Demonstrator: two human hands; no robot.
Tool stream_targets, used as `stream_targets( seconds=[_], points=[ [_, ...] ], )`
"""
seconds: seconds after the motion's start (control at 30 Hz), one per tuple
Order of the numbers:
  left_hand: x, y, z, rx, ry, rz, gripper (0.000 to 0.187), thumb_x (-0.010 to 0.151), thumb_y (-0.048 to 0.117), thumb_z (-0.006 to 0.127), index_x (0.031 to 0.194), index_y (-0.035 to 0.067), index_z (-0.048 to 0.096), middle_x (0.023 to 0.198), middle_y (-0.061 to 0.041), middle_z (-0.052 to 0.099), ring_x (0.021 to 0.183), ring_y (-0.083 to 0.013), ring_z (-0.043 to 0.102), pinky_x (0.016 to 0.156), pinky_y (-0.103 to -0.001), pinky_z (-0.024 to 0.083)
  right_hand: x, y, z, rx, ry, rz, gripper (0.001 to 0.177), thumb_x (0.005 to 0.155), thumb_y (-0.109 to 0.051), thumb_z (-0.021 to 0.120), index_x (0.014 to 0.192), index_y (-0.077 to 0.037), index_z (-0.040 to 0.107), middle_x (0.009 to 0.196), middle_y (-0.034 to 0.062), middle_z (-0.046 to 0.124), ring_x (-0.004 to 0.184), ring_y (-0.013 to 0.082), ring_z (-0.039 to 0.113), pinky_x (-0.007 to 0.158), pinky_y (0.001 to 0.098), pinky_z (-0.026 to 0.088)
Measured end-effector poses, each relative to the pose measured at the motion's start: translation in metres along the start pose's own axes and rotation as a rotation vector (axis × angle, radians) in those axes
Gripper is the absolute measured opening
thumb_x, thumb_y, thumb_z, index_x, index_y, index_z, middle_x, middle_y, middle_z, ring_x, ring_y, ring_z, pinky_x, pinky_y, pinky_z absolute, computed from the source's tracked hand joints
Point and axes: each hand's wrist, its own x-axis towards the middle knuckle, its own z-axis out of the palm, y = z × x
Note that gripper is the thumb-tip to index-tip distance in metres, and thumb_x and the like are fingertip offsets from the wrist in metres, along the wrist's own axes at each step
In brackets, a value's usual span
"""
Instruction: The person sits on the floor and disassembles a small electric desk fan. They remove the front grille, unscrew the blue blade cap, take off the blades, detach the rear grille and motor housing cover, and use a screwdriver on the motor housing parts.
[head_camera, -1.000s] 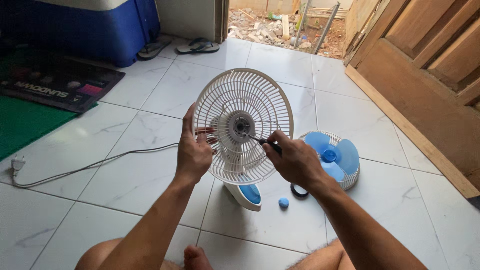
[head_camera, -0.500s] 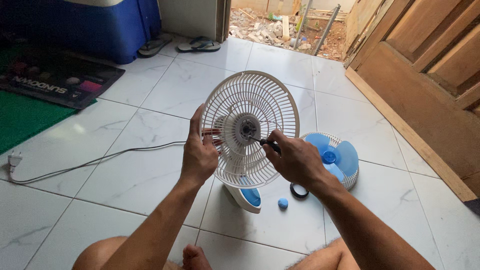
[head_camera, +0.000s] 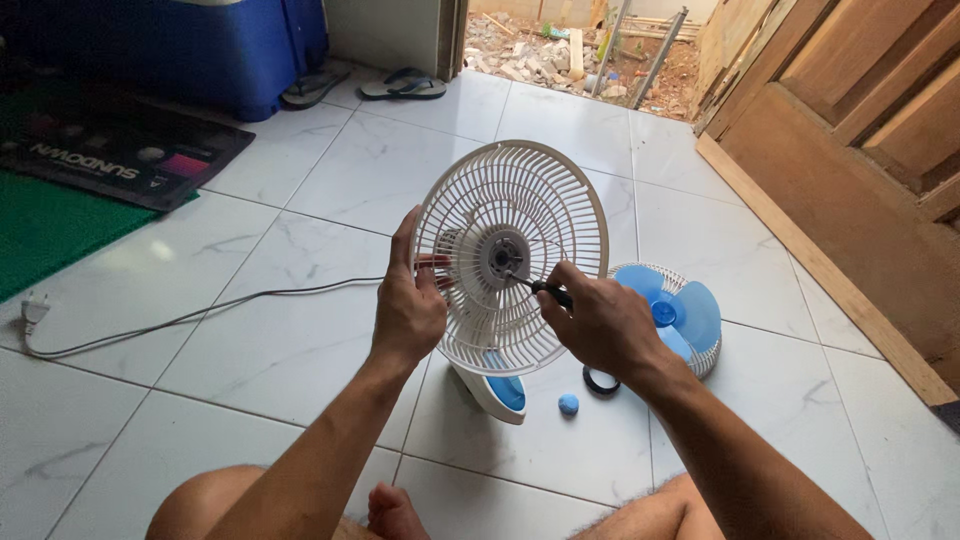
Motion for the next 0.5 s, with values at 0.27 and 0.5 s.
stream_targets(
  seconds=[0.27,0.5],
  points=[
    [0.0,0.002,-0.001,-0.043,0.009,-0.025,0.062,0.104,0.001,0.035,0.159,0.025,0.018,0.121,-0.019,0.065,0.106,-0.0249,0.073,0.083,-0.038,0.068,0.003,-0.015,-0.009,0.07,-0.114,0.234,0.029,0.098,-0.034,0.059,0.111,-0.009,0.065,0.068,0.012,0.074,0.057,0.0266,0.072,0.054,0.0455,0.057],
    [0.0,0.005,0.0,-0.03,-0.014,-0.036,0.063,0.104,0.002,0.034,0.159,0.025,0.015,0.123,-0.018,0.064,0.103,-0.025,0.074,0.082,-0.037,0.07,0.018,-0.007,-0.013,0.366,-0.187,0.457,0.04,0.099,-0.037,0.059,0.112,-0.002,0.073,0.08,0.0086,0.071,0.072,0.015,0.067,0.063,0.0323,0.053]
  ],
)
